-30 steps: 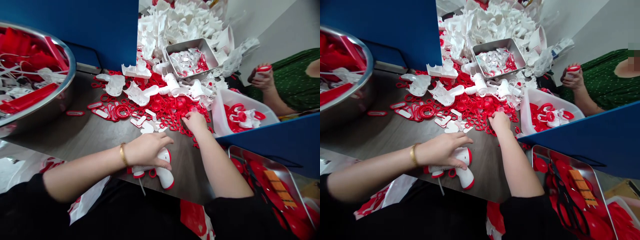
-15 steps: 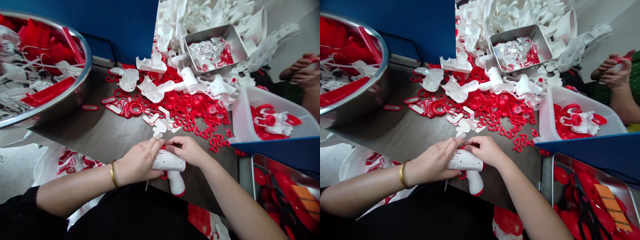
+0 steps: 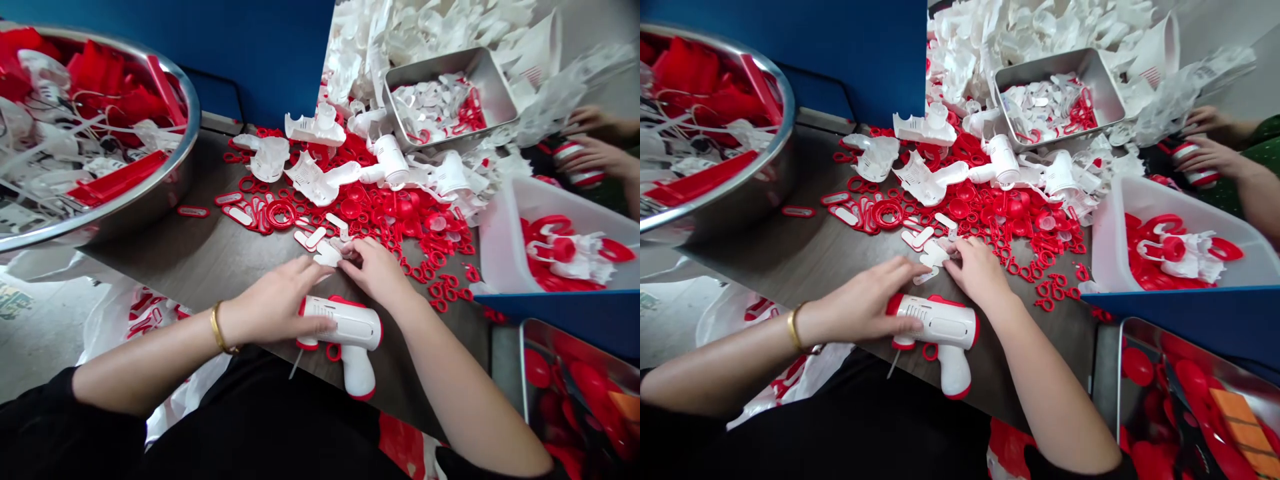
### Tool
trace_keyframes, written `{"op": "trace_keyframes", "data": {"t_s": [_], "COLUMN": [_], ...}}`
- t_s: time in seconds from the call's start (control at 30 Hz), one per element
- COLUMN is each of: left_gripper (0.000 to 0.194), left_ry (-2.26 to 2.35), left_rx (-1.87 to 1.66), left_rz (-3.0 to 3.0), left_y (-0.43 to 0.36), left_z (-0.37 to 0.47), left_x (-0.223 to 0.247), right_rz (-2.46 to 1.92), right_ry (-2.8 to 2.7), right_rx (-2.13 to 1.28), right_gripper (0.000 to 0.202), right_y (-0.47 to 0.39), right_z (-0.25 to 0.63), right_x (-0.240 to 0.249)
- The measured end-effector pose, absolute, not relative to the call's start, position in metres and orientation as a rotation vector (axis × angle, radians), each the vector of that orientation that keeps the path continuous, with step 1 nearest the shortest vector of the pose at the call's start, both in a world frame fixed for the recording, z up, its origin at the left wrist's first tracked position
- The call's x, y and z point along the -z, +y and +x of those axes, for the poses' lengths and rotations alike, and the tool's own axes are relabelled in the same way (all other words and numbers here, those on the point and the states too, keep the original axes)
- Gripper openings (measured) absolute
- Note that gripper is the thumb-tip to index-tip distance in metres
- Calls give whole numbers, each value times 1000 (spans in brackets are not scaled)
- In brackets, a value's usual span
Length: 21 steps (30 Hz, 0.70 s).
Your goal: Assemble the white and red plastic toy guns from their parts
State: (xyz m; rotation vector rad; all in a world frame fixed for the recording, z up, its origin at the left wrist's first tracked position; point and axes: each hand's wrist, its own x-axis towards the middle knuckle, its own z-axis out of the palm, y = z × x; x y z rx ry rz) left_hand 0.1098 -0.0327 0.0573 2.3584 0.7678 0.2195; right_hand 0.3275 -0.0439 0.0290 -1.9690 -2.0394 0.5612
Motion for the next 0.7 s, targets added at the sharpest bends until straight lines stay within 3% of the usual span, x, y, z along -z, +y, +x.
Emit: {"op": "trace_keyframes", "data": {"t_s": [0.1,0.23,0.4,0.53,0.7], "left_gripper": [31,31,28,26,32], "left_ry": [985,1260,1218,1012,653], "left_rx": [-299,-147,-182,-391,-521], "left_rz": [2376,2551,2575,2163,1790], "left_y": [1,35,46,38,-15], "left_z": [113,136,152,138,123], "left_x": [-53,-34,-27,-46,-77], "right_rz": [-1947,-1953,-1704,-1527,-1379], "right_ry": [-1929,-1852,-1767,-1496,-1199], "right_rx": [-627,-627,-490,-951,-1398], "right_gripper": [15,14,25,17,21], "right_y": [-63,-79,-36,-10,-74], "right_z": [337,344,328,323,332], "right_x": [-24,-17,-21,-41,-73]}}
